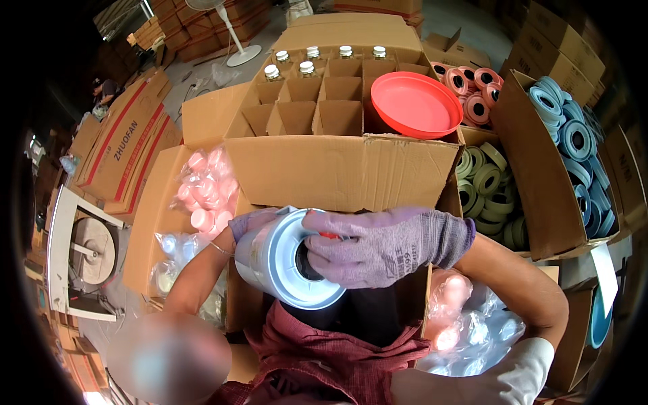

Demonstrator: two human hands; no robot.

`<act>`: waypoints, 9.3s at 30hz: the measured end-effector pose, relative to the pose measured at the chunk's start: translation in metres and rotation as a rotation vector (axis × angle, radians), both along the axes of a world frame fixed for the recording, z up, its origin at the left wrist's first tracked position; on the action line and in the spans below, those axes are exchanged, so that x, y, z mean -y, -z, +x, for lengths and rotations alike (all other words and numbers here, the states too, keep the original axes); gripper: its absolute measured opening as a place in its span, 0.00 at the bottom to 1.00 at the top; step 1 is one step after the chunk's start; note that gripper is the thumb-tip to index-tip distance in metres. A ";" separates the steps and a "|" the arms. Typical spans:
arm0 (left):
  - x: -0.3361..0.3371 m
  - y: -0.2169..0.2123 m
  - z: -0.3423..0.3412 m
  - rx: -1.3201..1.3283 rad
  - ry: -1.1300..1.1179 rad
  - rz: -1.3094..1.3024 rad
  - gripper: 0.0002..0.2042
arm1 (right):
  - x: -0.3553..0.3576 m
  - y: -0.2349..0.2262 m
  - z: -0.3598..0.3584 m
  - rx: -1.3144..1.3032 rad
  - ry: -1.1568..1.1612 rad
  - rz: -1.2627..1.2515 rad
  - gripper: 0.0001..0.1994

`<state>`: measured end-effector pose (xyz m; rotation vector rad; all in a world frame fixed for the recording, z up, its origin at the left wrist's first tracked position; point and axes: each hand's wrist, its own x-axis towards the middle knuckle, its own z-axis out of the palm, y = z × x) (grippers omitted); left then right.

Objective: The person assembles thermos flasks by inserting stainless steel inner liners into colored plastic outer shells, screwing on lids, and placing the completed units into plastic bags. They repeat this process for multiple pink and light blue flasks.

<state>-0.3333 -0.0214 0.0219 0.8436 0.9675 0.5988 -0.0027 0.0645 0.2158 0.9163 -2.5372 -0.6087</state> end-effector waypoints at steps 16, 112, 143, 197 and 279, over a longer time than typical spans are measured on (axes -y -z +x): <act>0.041 0.008 0.016 -0.196 0.213 0.276 0.16 | 0.045 0.037 0.021 0.011 -0.047 -0.336 0.07; 0.021 -0.049 0.106 -0.485 -0.657 0.692 0.17 | -0.034 0.223 0.017 -0.465 1.586 -1.375 0.21; 0.215 -0.068 0.104 -0.476 -0.141 0.755 0.10 | 0.266 0.231 0.151 -0.008 0.955 -0.978 0.08; 0.132 0.115 -0.281 -1.688 -0.722 -0.114 0.43 | 0.070 0.169 -0.155 0.043 0.559 -0.919 0.13; 0.093 -0.096 0.059 -0.397 -0.657 0.549 0.28 | 0.178 0.189 0.103 -0.041 0.712 -1.384 0.33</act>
